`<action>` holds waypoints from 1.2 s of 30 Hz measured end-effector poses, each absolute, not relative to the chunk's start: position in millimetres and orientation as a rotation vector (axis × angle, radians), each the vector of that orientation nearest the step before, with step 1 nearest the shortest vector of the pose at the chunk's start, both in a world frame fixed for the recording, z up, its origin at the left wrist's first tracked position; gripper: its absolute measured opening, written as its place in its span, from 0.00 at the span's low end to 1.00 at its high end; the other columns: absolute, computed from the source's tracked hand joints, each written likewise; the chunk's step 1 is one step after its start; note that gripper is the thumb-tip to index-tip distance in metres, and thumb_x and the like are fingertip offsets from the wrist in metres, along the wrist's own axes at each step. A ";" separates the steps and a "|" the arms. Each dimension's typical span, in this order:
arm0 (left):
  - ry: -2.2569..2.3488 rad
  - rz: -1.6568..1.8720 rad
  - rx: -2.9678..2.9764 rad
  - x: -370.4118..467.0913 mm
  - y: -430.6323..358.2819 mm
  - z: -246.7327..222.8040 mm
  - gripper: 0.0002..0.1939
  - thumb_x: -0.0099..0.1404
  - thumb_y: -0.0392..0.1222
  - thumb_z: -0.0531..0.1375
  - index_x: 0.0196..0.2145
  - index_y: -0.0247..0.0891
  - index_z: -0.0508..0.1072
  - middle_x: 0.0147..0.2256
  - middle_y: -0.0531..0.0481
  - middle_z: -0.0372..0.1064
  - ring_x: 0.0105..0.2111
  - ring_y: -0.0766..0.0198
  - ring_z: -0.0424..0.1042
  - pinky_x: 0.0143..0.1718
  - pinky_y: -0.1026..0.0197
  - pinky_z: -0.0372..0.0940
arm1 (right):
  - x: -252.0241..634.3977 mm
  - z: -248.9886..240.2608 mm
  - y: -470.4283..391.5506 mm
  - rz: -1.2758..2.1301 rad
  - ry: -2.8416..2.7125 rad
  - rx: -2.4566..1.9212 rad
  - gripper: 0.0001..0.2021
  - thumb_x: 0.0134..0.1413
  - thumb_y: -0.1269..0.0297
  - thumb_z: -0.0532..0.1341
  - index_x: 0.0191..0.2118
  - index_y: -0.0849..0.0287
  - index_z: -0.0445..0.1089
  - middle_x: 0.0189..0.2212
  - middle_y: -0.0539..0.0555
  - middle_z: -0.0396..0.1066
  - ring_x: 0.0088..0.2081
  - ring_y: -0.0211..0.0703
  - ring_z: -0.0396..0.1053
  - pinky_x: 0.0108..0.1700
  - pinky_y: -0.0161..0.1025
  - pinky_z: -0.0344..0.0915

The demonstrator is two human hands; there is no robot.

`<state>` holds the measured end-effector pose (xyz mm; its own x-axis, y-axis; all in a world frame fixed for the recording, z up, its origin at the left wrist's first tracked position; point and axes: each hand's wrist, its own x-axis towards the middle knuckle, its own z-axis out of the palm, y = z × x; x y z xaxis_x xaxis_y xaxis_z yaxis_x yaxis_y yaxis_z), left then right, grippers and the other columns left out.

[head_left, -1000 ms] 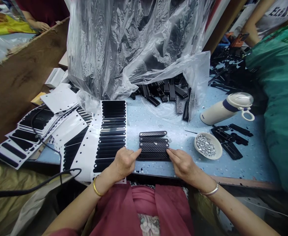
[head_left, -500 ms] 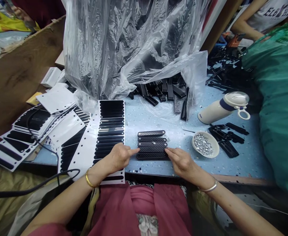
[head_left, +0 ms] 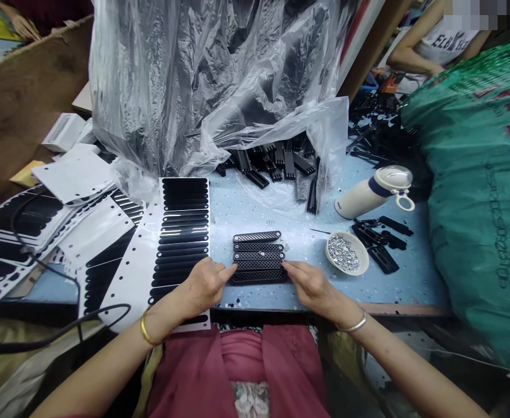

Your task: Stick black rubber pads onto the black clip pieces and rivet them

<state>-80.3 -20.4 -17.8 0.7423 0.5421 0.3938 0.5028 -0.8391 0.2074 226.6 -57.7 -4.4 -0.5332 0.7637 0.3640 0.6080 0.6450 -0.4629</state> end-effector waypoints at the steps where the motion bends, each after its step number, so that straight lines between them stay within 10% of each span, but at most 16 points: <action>1: 0.851 0.707 2.833 -79.3 -21.2 -18.6 0.26 0.54 0.23 0.49 0.50 0.33 0.66 0.24 0.52 0.67 0.22 0.63 0.66 0.25 0.61 0.62 | 226.4 -4.9 -58.5 0.330 -2.367 -1.068 0.27 0.55 0.83 0.48 0.61 0.61 0.56 0.42 0.61 0.71 0.41 0.46 0.71 0.39 0.46 0.73; 10: 0.828 0.780 2.712 -72.7 -24.4 -17.6 0.28 0.54 0.22 0.50 0.52 0.34 0.65 0.32 0.44 0.73 0.29 0.60 0.72 0.31 0.57 0.68 | 209.5 20.2 -56.8 -0.049 -2.940 -1.144 0.20 0.48 0.83 0.53 0.49 0.74 0.66 0.36 0.69 0.69 0.34 0.52 0.64 0.33 0.48 0.64; 28: 1.077 0.911 2.636 -62.1 -35.9 -2.7 0.07 0.66 0.37 0.55 0.38 0.33 0.71 0.23 0.51 0.69 0.21 0.63 0.67 0.26 0.59 0.60 | 175.4 -4.0 -8.7 0.212 -2.379 -1.179 0.10 0.60 0.72 0.55 0.30 0.61 0.72 0.26 0.55 0.66 0.31 0.42 0.63 0.32 0.38 0.60; 36: 1.167 0.868 2.693 -52.6 -48.3 -12.2 0.13 0.67 0.32 0.51 0.24 0.37 0.65 0.20 0.52 0.64 0.21 0.63 0.61 0.26 0.59 0.56 | 166.1 -3.7 -0.7 0.138 -2.566 -1.140 0.14 0.49 0.84 0.50 0.23 0.61 0.65 0.25 0.55 0.61 0.29 0.42 0.55 0.32 0.37 0.53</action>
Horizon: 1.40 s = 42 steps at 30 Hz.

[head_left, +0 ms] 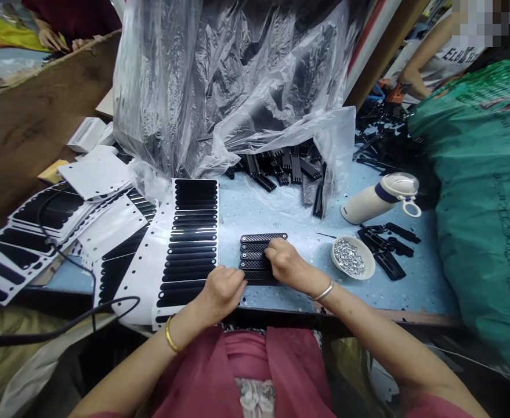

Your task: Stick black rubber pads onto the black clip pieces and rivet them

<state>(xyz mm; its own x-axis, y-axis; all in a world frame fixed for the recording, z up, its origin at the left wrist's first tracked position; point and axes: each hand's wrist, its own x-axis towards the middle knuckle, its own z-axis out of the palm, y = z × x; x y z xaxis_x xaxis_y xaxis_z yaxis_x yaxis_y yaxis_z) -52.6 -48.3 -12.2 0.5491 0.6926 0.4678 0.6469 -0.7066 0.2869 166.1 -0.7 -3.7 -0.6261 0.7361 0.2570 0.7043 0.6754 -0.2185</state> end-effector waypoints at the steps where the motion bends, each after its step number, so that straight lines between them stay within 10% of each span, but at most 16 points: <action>1: 1.181 0.882 2.693 -50.4 -47.8 -13.7 0.14 0.67 0.32 0.50 0.23 0.38 0.64 0.20 0.52 0.63 0.21 0.63 0.61 0.25 0.59 0.56 | 166.1 -0.7 -2.9 0.147 -2.560 -1.128 0.14 0.49 0.84 0.50 0.23 0.61 0.65 0.25 0.55 0.61 0.29 0.42 0.55 0.32 0.37 0.53; 14: 1.163 0.964 2.665 -41.3 -53.2 -5.0 0.07 0.66 0.33 0.52 0.34 0.33 0.70 0.22 0.50 0.68 0.21 0.62 0.66 0.24 0.59 0.58 | 167.2 4.8 -40.1 0.419 -2.459 -1.064 0.11 0.63 0.73 0.54 0.30 0.62 0.70 0.27 0.53 0.63 0.31 0.41 0.60 0.32 0.37 0.56; 22: 1.015 0.836 2.803 -28.3 -62.0 -13.6 0.20 0.59 0.26 0.49 0.48 0.26 0.68 0.21 0.49 0.68 0.19 0.61 0.65 0.20 0.58 0.57 | 169.2 -2.9 -44.3 0.101 -2.452 -1.028 0.18 0.63 0.74 0.50 0.22 0.60 0.66 0.21 0.51 0.58 0.26 0.40 0.54 0.30 0.38 0.50; 33: 1.019 0.756 2.800 -27.2 -63.5 -19.4 0.19 0.58 0.25 0.49 0.47 0.26 0.69 0.23 0.48 0.69 0.21 0.59 0.67 0.22 0.56 0.60 | 180.6 8.1 -68.9 -0.091 -2.715 -0.978 0.17 0.54 0.80 0.51 0.49 0.73 0.67 0.30 0.58 0.66 0.32 0.46 0.59 0.34 0.43 0.56; 42: 1.046 0.798 2.756 -25.4 -65.3 -23.1 0.17 0.61 0.27 0.49 0.46 0.28 0.69 0.23 0.48 0.69 0.21 0.60 0.68 0.22 0.58 0.61 | 172.6 -10.7 -57.9 0.253 -2.290 -1.111 0.13 0.64 0.70 0.54 0.29 0.62 0.71 0.20 0.51 0.64 0.23 0.37 0.59 0.27 0.36 0.55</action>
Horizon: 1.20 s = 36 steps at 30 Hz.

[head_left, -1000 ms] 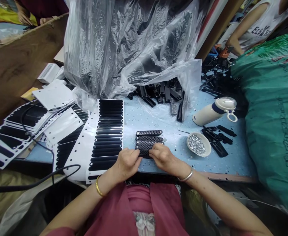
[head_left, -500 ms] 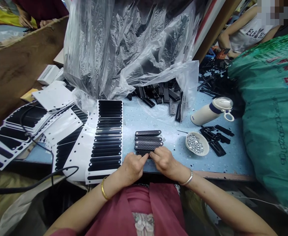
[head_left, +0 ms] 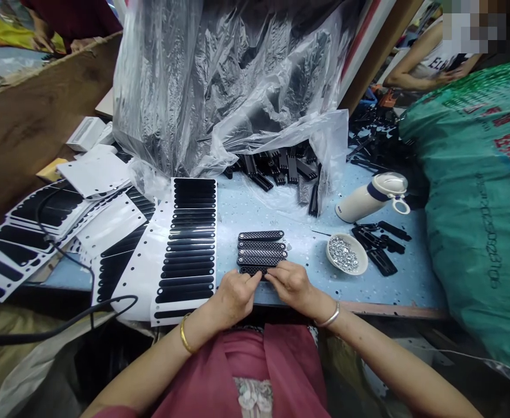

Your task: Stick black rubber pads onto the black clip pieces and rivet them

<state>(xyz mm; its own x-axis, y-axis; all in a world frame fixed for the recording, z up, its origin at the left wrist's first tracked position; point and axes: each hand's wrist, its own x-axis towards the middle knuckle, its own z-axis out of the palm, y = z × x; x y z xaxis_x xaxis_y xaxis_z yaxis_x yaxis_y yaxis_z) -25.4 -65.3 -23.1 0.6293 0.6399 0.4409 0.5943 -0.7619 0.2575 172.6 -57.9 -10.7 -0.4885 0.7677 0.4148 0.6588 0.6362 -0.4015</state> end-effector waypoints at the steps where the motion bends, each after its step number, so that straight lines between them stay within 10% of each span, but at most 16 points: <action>1: 1.055 0.800 2.751 -25.0 -65.4 -22.5 0.16 0.61 0.27 0.50 0.46 0.28 0.69 0.23 0.48 0.69 0.21 0.60 0.68 0.22 0.57 0.61 | 172.2 -10.6 -57.2 0.278 -2.277 -1.120 0.13 0.63 0.70 0.54 0.28 0.61 0.71 0.20 0.51 0.63 0.23 0.37 0.60 0.27 0.36 0.55; 36: 1.115 0.436 2.801 -9.2 -66.9 -7.7 0.25 0.56 0.26 0.52 0.52 0.24 0.67 0.25 0.46 0.70 0.22 0.56 0.71 0.22 0.55 0.66 | 184.7 -9.1 -62.4 0.305 -2.241 -1.281 0.08 0.59 0.72 0.55 0.37 0.62 0.71 0.26 0.54 0.70 0.27 0.41 0.67 0.29 0.36 0.61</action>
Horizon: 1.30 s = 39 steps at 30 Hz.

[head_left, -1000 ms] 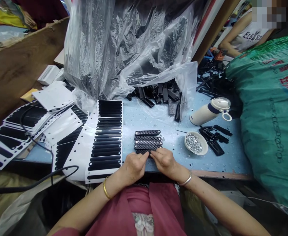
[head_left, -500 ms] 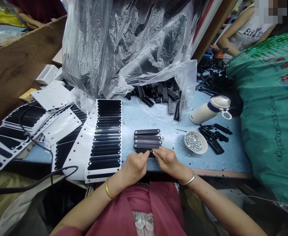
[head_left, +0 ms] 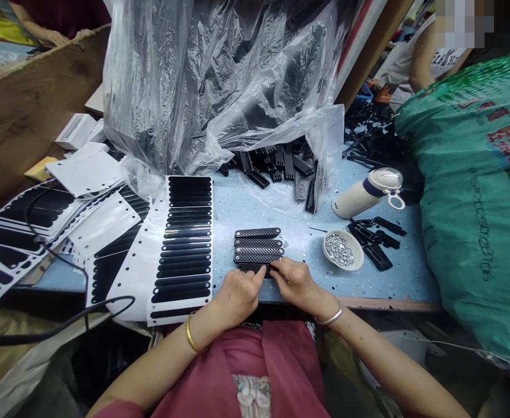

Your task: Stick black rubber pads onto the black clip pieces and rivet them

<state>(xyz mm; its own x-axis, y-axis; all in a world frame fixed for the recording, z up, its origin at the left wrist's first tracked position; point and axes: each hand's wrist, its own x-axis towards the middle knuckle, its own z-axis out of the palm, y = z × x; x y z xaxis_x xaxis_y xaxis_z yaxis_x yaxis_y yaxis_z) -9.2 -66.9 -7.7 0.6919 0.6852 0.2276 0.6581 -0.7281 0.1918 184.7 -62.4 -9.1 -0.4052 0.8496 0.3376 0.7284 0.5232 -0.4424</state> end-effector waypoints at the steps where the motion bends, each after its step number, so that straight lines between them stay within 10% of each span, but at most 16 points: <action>1: 1.113 0.433 2.807 -9.5 -67.1 -7.4 0.25 0.56 0.26 0.52 0.52 0.24 0.67 0.25 0.46 0.70 0.22 0.55 0.71 0.22 0.55 0.66 | 184.2 -9.4 -62.1 0.301 -2.217 -1.284 0.07 0.59 0.73 0.55 0.37 0.63 0.71 0.26 0.54 0.70 0.27 0.41 0.67 0.30 0.36 0.61; 7: 1.090 0.391 2.813 -10.2 -67.7 -3.5 0.26 0.56 0.26 0.51 0.53 0.23 0.66 0.24 0.46 0.69 0.21 0.56 0.69 0.23 0.54 0.66 | 184.8 -9.9 -66.6 0.240 -2.331 -1.202 0.13 0.58 0.79 0.51 0.30 0.61 0.71 0.21 0.51 0.62 0.24 0.38 0.60 0.27 0.36 0.55; 13: 1.067 0.328 2.834 -11.0 -67.8 -3.6 0.27 0.55 0.26 0.52 0.55 0.23 0.65 0.25 0.46 0.69 0.22 0.57 0.70 0.24 0.56 0.66 | 195.1 -8.8 -85.1 -0.020 -2.570 -1.159 0.24 0.50 0.81 0.50 0.54 0.70 0.64 0.27 0.55 0.64 0.28 0.44 0.59 0.29 0.40 0.58; 22: 0.990 0.336 2.929 -13.2 -64.6 -10.4 0.28 0.54 0.24 0.51 0.54 0.19 0.64 0.25 0.44 0.70 0.21 0.56 0.69 0.21 0.56 0.65 | 229.0 -16.5 -95.7 -0.155 -2.634 -1.252 0.28 0.49 0.81 0.50 0.58 0.71 0.59 0.27 0.56 0.63 0.28 0.45 0.57 0.30 0.41 0.55; 39: 1.015 0.315 2.891 -36.8 -61.7 3.7 0.26 0.57 0.23 0.51 0.55 0.25 0.64 0.26 0.46 0.70 0.24 0.59 0.69 0.27 0.56 0.65 | 228.7 -34.0 -96.2 0.079 -2.440 -1.111 0.38 0.46 0.85 0.48 0.66 0.67 0.45 0.49 0.69 0.65 0.44 0.52 0.66 0.41 0.52 0.71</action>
<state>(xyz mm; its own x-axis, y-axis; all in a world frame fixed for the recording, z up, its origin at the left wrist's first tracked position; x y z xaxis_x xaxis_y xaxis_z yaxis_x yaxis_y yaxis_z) -36.8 -61.7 3.7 0.7620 0.6244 0.1717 0.6119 -0.7810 0.1247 228.7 -96.2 -34.0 -0.5709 0.7278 0.3799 0.7017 0.6728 -0.2344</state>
